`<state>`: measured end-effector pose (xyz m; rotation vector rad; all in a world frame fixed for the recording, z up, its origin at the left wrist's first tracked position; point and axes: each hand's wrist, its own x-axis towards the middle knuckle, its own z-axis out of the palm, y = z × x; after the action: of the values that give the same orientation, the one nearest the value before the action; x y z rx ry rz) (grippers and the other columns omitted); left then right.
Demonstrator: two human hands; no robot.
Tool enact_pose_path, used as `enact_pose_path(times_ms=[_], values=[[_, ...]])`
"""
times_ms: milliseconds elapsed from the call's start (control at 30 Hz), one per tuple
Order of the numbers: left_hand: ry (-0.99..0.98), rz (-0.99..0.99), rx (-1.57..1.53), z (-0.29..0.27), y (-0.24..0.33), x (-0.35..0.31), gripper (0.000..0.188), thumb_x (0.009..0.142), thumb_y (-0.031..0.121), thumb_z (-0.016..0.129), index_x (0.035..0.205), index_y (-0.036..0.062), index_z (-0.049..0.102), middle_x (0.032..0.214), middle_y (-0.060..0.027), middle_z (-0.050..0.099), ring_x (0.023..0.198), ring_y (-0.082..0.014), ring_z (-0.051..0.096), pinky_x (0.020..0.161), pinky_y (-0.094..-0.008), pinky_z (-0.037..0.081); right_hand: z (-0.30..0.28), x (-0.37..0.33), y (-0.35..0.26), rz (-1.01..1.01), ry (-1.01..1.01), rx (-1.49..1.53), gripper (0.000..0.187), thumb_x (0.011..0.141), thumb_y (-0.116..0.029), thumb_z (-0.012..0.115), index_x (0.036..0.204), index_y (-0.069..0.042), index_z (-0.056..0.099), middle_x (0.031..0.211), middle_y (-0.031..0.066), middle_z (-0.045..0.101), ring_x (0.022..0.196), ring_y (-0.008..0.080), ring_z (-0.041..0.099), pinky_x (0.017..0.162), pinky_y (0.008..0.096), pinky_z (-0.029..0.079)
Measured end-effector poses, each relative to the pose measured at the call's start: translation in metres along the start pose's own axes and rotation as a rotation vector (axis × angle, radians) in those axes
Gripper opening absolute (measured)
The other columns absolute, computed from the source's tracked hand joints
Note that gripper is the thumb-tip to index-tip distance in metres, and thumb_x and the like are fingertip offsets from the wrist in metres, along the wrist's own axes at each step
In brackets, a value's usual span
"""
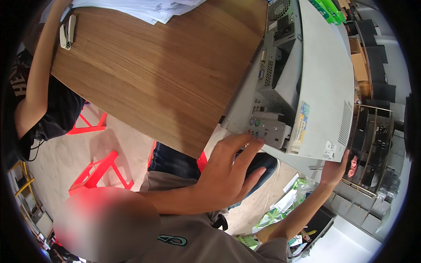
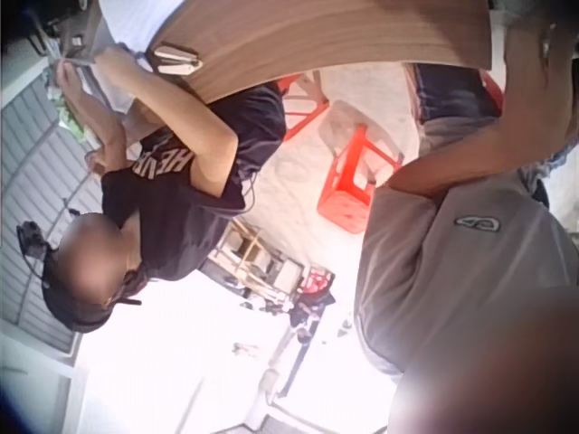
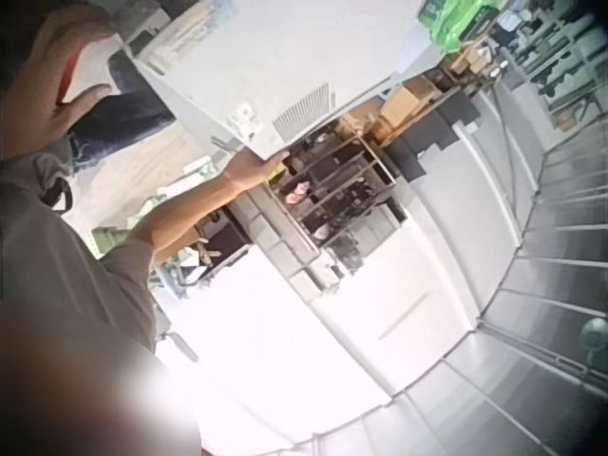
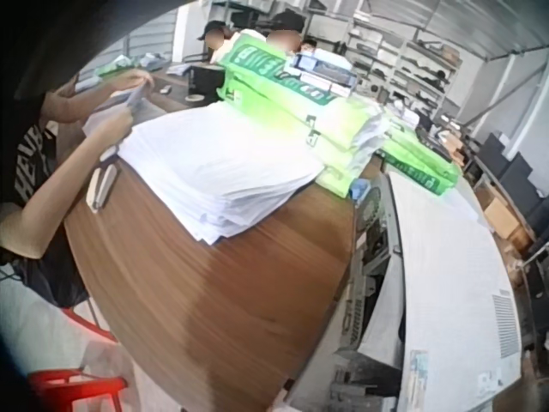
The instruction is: The person reassembles a computer by inserting a component into the open chassis, positioning the outer casing over the internal hardware, and pressing it down to secure it.
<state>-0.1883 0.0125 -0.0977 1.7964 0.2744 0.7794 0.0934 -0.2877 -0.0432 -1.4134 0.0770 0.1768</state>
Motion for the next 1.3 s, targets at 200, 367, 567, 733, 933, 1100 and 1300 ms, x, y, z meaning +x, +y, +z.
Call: enact_pose_path(times_ms=[200,367,567,733,933,1100,1300], values=[[0.117,-0.03,-0.092,-0.021,-0.01,0.026,0.045,0.087,-0.003,0.066,0.129,-0.0052,0.049,0.124,-0.0213,0.051,0.112,-0.0326,0.052,0.093,-0.0371,0.046,0.009,-0.004,-0.009,-0.117,-0.066,-0.093,0.059,0.108,-0.044,0.039,0.148,0.0,0.043,0.148,0.015,0.049,0.137,0.0276,0.046,0.116,0.0429,0.034],[0.389,-0.195,-0.558,-0.013,-0.005,0.077,0.027,0.1,0.005,0.052,0.125,-0.0035,0.049,0.122,-0.0177,0.047,0.113,-0.0271,0.05,0.1,-0.0357,0.042,-0.018,0.034,-0.039,-0.077,-0.377,-0.047,0.084,0.102,-0.059,0.041,0.16,-0.004,0.015,0.165,0.0181,0.023,0.151,0.0313,0.025,0.123,0.0484,0.022],[0.499,-0.097,-0.545,0.018,-0.012,0.115,0.044,0.11,0.029,0.036,0.135,-0.0059,0.045,0.134,-0.023,0.046,0.119,-0.0324,0.052,0.107,-0.0364,0.037,-0.009,0.076,-0.035,-0.158,-0.535,-0.057,0.089,0.1,-0.062,0.042,0.16,-0.003,0.013,0.166,0.0175,0.019,0.151,0.0314,0.025,0.124,0.0479,0.02],[0.42,-0.173,-0.644,0.033,-0.028,0.116,0.054,0.111,0.037,0.027,0.137,-0.0059,0.047,0.137,-0.0266,0.052,0.127,-0.0377,0.051,0.108,-0.0389,0.037,0.041,0.072,-0.015,-0.136,-0.611,-0.029,0.087,0.102,-0.064,0.034,0.16,-0.003,0.013,0.166,0.0163,0.018,0.151,0.0304,0.026,0.123,0.046,0.021],[0.46,-0.139,-0.698,0.034,-0.023,0.119,0.053,0.111,0.033,0.027,0.131,-0.0081,0.053,0.126,-0.0295,0.06,0.119,-0.0429,0.057,0.107,-0.041,0.04,0.057,0.061,-0.015,-0.184,-0.522,-0.145,0.082,0.104,-0.059,0.032,0.16,-0.003,0.013,0.165,0.0159,0.023,0.149,0.0309,0.03,0.122,0.0448,0.024],[0.468,-0.097,-0.63,0.034,-0.024,0.12,0.052,0.111,0.032,0.027,0.13,-0.0085,0.053,0.126,-0.0304,0.06,0.12,-0.044,0.057,0.106,-0.0416,0.04,0.06,0.052,-0.014,-0.194,-0.506,-0.191,0.073,0.107,-0.048,0.033,0.16,-0.002,0.015,0.164,0.0166,0.024,0.148,0.0315,0.032,0.121,0.0461,0.027],[0.417,-0.147,-0.666,0.025,-0.018,0.121,0.051,0.111,0.032,0.027,0.127,-0.0063,0.056,0.12,-0.0283,0.062,0.109,-0.0418,0.06,0.1,-0.0403,0.043,0.068,0.042,-0.014,-0.208,-0.574,-0.14,0.067,0.107,-0.039,0.035,0.158,0.001,0.018,0.161,0.0187,0.029,0.145,0.0326,0.037,0.118,0.0467,0.033]])
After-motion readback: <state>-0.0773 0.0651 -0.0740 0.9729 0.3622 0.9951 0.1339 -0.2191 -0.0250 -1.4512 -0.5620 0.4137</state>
